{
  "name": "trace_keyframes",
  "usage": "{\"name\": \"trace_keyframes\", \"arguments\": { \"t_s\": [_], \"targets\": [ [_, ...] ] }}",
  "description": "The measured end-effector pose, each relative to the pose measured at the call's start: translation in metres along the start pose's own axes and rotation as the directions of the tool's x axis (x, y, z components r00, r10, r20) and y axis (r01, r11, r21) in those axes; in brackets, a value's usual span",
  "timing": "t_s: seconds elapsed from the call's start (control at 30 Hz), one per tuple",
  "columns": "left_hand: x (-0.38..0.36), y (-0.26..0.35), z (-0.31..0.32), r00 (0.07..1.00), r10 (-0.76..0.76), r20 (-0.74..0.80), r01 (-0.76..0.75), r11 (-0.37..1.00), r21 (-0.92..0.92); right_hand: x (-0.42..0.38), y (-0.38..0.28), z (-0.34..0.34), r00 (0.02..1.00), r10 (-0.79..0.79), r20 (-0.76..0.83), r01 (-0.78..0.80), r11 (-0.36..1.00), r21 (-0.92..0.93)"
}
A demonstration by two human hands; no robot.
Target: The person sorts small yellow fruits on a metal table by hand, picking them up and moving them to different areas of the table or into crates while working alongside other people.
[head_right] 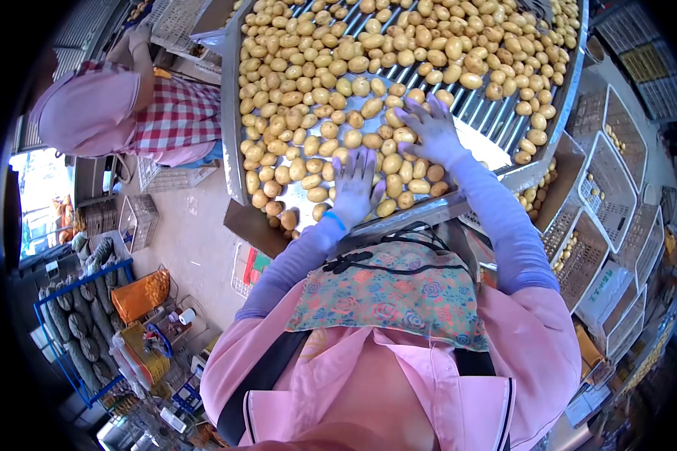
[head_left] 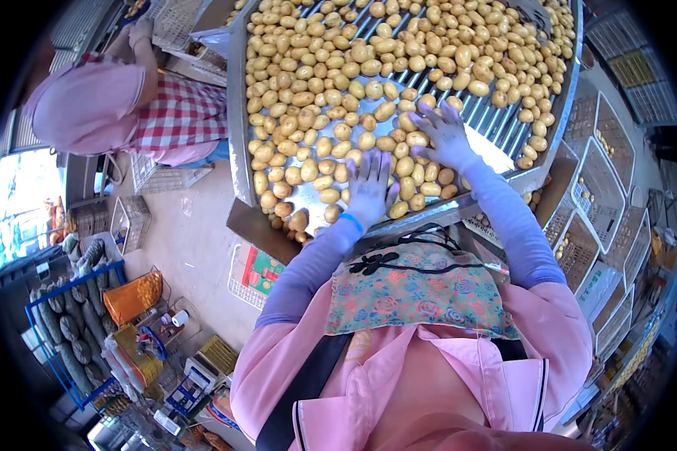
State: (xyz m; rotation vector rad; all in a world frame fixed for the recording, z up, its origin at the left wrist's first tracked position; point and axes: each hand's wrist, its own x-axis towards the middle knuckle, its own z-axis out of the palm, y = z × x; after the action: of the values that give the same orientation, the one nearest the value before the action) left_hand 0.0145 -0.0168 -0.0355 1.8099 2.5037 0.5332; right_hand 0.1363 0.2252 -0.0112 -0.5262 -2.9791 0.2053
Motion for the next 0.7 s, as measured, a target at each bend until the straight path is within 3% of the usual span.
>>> {"name": "trace_keyframes", "arguments": {
  "t_s": [0.07,0.1,0.13,0.2,0.23,0.37,0.4,0.43,0.47,0.5,0.53,0.57,0.6,0.63,0.67,0.7],
  "targets": [
    [-0.013,-0.008,-0.019,0.978,0.074,0.196,-0.047,0.989,-0.141,-0.048,0.007,-0.003,0.994,0.104,-0.016,-0.104,0.994,0.022],
    [-0.015,-0.011,-0.018,0.996,0.077,0.047,-0.07,0.99,-0.124,-0.072,0.004,-0.009,0.985,0.171,0.013,-0.171,0.985,-0.021],
    [-0.015,-0.01,-0.016,0.995,0.083,0.056,-0.075,0.989,-0.13,-0.089,0.002,-0.014,0.971,0.236,0.046,-0.234,0.972,-0.035],
    [0.01,-0.001,-0.037,0.981,-0.033,0.193,0.071,0.979,-0.194,-0.105,-0.011,-0.024,0.949,0.316,0.023,-0.317,0.948,0.04],
    [0.03,0.006,-0.041,0.993,0.099,-0.063,-0.11,0.969,-0.22,-0.107,-0.02,-0.024,0.948,0.317,0.018,-0.318,0.947,0.043],
    [0.099,0.009,0.003,0.981,0.182,-0.068,-0.186,0.981,-0.053,-0.107,-0.059,-0.022,0.967,0.253,-0.016,-0.224,0.882,0.414],
    [0.118,0.01,0.008,0.98,0.066,0.186,-0.062,0.998,-0.029,-0.108,-0.063,-0.021,0.966,0.253,-0.045,-0.203,0.857,0.474],
    [0.135,0.012,0.012,0.904,-0.058,0.423,0.049,0.998,0.032,-0.111,-0.061,-0.023,0.96,0.276,-0.058,-0.217,0.855,0.472],
    [0.145,0.009,0.02,0.904,-0.032,0.426,0.021,0.999,0.029,-0.115,-0.058,-0.028,0.936,0.352,-0.009,-0.258,0.702,0.664],
    [0.149,0.002,0.028,0.946,0.02,0.322,0.02,0.993,-0.119,-0.121,-0.057,-0.031,0.91,0.411,0.058,-0.279,0.503,0.818],
    [0.15,-0.002,0.038,0.976,0.05,0.211,0.008,0.964,-0.265,-0.13,-0.053,-0.024,0.874,0.469,0.131,-0.255,0.21,0.944],
    [0.149,0.023,0.009,0.983,-0.01,0.183,0.051,0.974,-0.221,-0.137,-0.049,-0.025,0.861,0.487,0.148,-0.201,0.058,0.978],
    [0.14,0.042,0.0,0.994,0.07,0.083,-0.032,0.921,-0.389,-0.14,-0.047,-0.026,0.85,0.501,0.164,-0.135,-0.095,0.986],
    [0.13,0.06,0.001,0.992,0.127,-0.017,-0.116,0.834,-0.539,-0.14,-0.051,-0.042,0.787,0.542,0.293,-0.14,-0.306,0.942],
    [0.124,0.074,0.019,0.9,0.242,0.363,0.131,0.643,-0.754,-0.143,-0.057,-0.058,0.718,0.544,0.434,-0.131,-0.507,0.852],
    [0.102,0.122,-0.038,0.923,0.225,0.314,0.009,0.799,-0.601,-0.156,-0.054,-0.05,0.795,0.46,0.395,-0.037,-0.614,0.788]
  ]
}}
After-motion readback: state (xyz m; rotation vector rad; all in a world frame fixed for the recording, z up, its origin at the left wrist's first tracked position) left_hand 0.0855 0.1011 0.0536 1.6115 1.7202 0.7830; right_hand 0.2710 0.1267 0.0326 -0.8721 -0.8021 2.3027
